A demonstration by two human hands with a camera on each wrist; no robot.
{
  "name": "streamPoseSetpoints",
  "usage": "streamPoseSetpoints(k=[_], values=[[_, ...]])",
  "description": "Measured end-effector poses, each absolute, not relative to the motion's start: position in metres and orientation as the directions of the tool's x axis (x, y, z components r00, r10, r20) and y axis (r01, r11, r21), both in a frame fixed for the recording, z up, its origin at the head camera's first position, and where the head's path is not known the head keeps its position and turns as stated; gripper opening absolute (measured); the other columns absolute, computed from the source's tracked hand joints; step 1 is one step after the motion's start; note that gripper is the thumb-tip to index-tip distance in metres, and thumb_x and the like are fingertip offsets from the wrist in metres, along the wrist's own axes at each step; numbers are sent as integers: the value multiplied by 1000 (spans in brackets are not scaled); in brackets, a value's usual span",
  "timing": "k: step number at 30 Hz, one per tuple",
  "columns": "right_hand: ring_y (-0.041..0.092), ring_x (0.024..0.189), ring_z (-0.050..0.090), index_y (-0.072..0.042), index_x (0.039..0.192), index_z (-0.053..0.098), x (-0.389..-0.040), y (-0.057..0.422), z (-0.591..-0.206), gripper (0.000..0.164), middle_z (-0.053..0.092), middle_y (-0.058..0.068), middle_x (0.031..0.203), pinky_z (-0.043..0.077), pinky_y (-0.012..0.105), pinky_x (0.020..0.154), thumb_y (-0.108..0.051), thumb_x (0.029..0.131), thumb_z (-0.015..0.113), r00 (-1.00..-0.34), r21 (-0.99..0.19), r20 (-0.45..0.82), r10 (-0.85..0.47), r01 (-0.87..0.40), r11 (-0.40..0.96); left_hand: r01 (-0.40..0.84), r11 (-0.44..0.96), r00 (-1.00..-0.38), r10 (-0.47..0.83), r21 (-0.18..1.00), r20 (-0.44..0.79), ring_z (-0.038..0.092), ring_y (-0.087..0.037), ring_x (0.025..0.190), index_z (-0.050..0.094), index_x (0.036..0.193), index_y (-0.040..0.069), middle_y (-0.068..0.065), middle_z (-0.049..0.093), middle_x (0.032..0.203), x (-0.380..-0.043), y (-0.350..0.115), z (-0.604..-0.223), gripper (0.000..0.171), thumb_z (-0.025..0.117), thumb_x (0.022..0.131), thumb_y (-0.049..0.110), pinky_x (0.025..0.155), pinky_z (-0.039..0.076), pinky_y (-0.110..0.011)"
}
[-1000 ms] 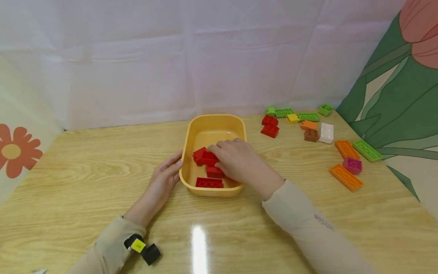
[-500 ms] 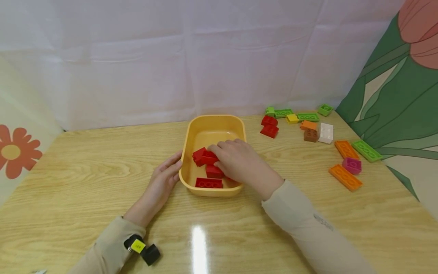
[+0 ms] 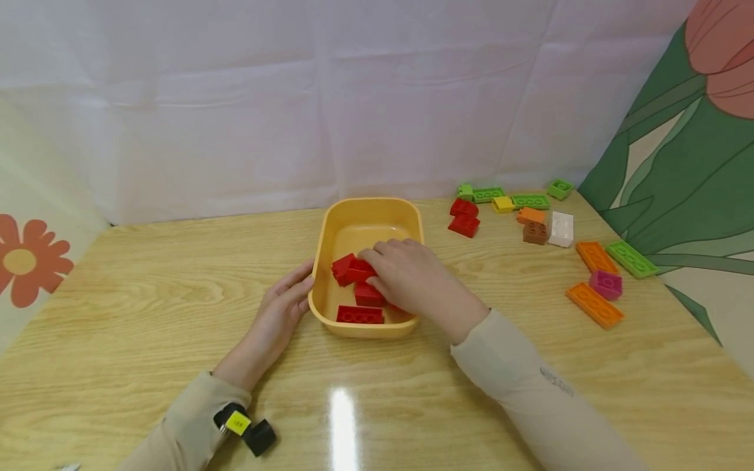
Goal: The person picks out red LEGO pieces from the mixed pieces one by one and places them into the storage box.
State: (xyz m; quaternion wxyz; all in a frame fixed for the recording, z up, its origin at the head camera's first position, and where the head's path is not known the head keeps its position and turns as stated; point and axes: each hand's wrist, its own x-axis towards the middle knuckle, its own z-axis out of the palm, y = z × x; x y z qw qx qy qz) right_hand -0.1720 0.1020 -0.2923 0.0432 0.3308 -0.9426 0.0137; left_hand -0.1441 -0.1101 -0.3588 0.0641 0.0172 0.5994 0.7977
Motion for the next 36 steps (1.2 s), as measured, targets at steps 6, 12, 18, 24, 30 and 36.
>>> streamPoseSetpoints(k=[6, 12, 18, 24, 30, 36], values=[[24, 100, 60, -12, 123, 59, -173, 103, -291, 41, 69, 8, 111, 53, 46, 94, -30, 86, 64, -776, -8, 100, -622, -626, 780, -89, -276, -991, 122, 957, -57, 43, -23, 130, 41, 141, 2, -14, 40, 150, -144, -110, -359, 48, 50, 94, 13, 114, 35, -41], [27, 99, 62, -9, 121, 60, -177, 110, -287, 39, 70, 10, 111, 54, 48, 92, -29, 87, 63, -750, -17, 159, -642, -652, 758, -94, -275, -991, 118, 957, -64, 45, -21, 129, 42, 140, 2, -13, 41, 149, -145, -110, -359, 48, 50, 94, 13, 113, 37, -38], [29, 99, 62, -9, 120, 61, -185, 121, -284, 35, 69, 12, 114, 54, 50, 89, -26, 89, 61, -774, -44, 176, -608, -623, 781, -86, -274, -992, 116, 958, -56, 44, -22, 129, 41, 141, 1, -14, 40, 149, -144, -110, -359, 48, 49, 94, 12, 112, 39, -37], [31, 108, 58, -11, 121, 60, -194, 134, -283, 35, 66, 12, 121, 51, 53, 94, -24, 89, 61, -819, -67, 185, -543, -562, 824, -96, -272, -991, 116, 957, -67, 45, -21, 129, 42, 140, 3, -12, 41, 149, -145, -111, -360, 48, 50, 94, 13, 114, 35, -41], [31, 103, 61, -8, 118, 62, -201, 151, -281, 33, 68, 15, 118, 54, 52, 87, -23, 89, 60, -813, -85, 270, -516, -554, 828, -91, -271, -992, 113, 958, -62, 45, -20, 129, 43, 140, 3, -12, 42, 149, -145, -111, -360, 47, 50, 94, 13, 109, 42, -31], [32, 99, 61, -9, 120, 61, -206, 173, -274, 31, 66, 17, 119, 55, 53, 83, -20, 92, 56, -849, -101, 303, -434, -481, 871, -102, -276, -991, 115, 956, -72, 46, -20, 128, 44, 139, 4, -11, 43, 147, -145, -111, -360, 47, 51, 94, 13, 96, 49, -16]])
